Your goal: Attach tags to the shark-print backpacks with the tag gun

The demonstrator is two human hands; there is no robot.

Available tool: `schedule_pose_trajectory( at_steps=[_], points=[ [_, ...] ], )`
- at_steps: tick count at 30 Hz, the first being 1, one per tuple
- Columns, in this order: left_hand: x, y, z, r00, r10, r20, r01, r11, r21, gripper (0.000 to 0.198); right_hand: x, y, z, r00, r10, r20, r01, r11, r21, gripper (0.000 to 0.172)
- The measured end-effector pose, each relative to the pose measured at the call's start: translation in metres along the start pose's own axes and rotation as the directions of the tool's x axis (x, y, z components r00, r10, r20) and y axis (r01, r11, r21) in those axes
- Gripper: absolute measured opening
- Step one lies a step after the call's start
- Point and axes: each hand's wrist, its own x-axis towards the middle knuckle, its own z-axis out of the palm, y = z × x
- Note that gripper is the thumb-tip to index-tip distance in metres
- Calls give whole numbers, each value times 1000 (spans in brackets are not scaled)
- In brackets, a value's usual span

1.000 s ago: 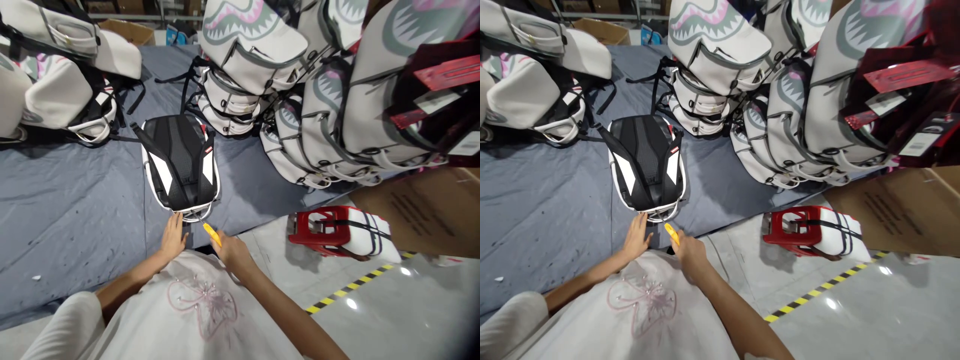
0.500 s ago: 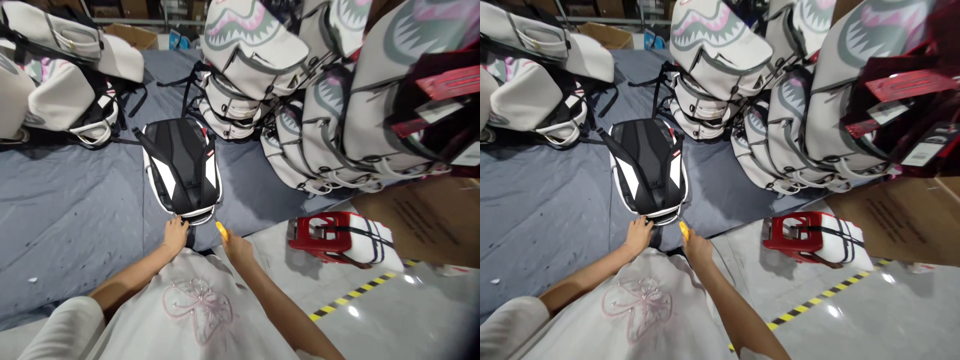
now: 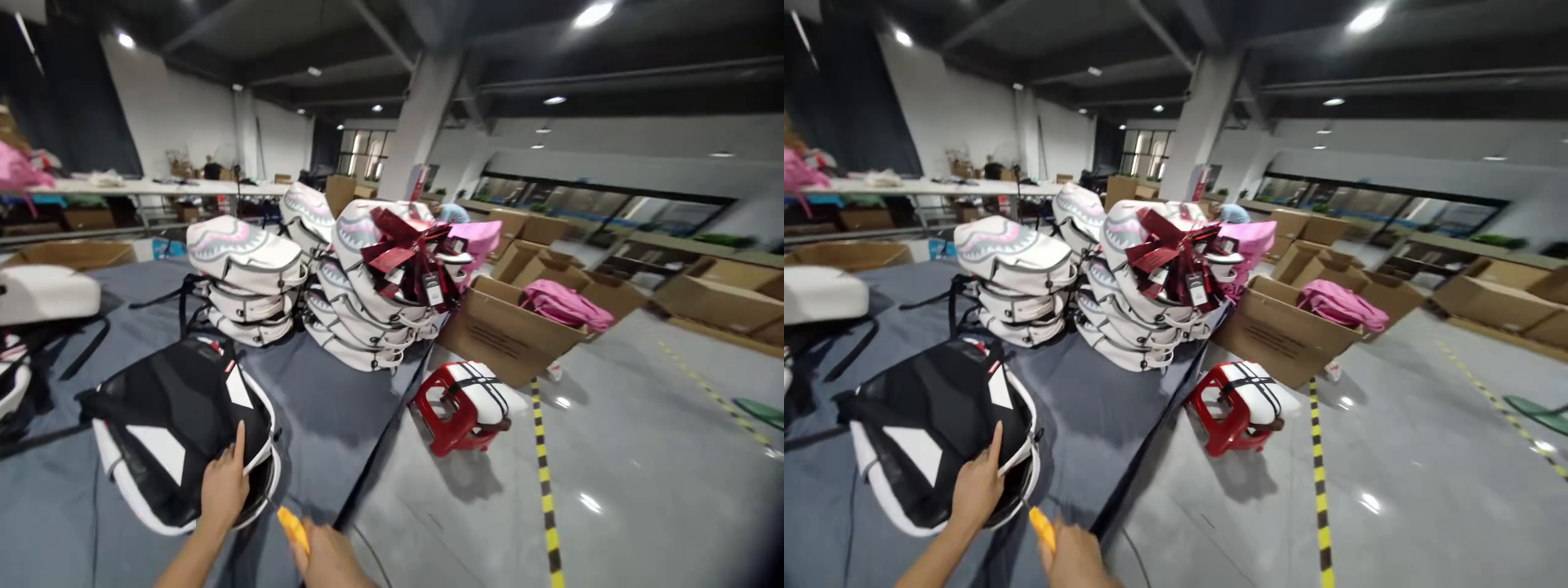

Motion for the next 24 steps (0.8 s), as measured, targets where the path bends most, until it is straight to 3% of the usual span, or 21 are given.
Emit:
schedule_pose_trajectory(
  at_steps=[3, 5, 7, 8, 9, 10, 11, 13, 15, 17, 20, 22, 24],
  points=[
    [38, 23, -56, 958, -283, -50, 262, 931, -253, 73, 10, -8, -8, 999, 13, -51, -15, 999, -45, 31],
    [56, 37, -91, 858, -471, -206, 321, 803, -502, 82, 10, -19, -29, 992, -23, -120, 23, 1000, -3, 32],
    [63, 43, -109, 716, -585, -380, 182, 683, -708, 87, 6, -27, -48, 980, -83, -182, 94, 994, 52, 35],
    [62, 44, -109, 658, -613, -436, 92, 641, -762, 87, 4, -29, -54, 974, -111, -198, 127, 989, 71, 37],
    [56, 43, -103, 630, -623, -464, 20, 610, -792, 83, 1, -27, -56, 970, -134, -202, 154, 984, 87, 39],
    [47, 42, -91, 637, -619, -459, -16, 585, -811, 79, 0, -23, -53, 970, -146, -195, 168, 980, 103, 39],
    [34, 41, -76, 674, -606, -421, -9, 564, -826, 74, -1, -16, -47, 975, -138, -174, 160, 980, 122, 39],
    [-1, 38, -38, 792, -544, -278, 84, 548, -832, 69, -1, 7, -27, 992, -50, -115, 68, 985, 159, 37],
    [-40, 36, -5, 911, -385, -152, 135, 623, -770, 68, 0, 37, -6, 996, 67, -65, -53, 979, 197, 38],
    [-74, 31, 11, 972, -223, -77, 108, 711, -695, 63, -3, 63, 7, 990, 137, -44, -120, 954, 275, 41],
    [-95, 18, 1, 990, -125, -62, 67, 816, -574, 57, -13, 83, 7, 987, 162, -5, -143, 888, 437, 49],
    [-82, 4, -12, 998, 15, -56, -32, 949, -314, 68, -18, 82, 3, 987, 156, 40, -155, 850, 504, 54],
    [-58, -13, -18, 993, 115, 40, -111, 990, -88, 87, -19, 75, 3, 987, 130, 94, -160, 817, 555, 58]
  ],
)
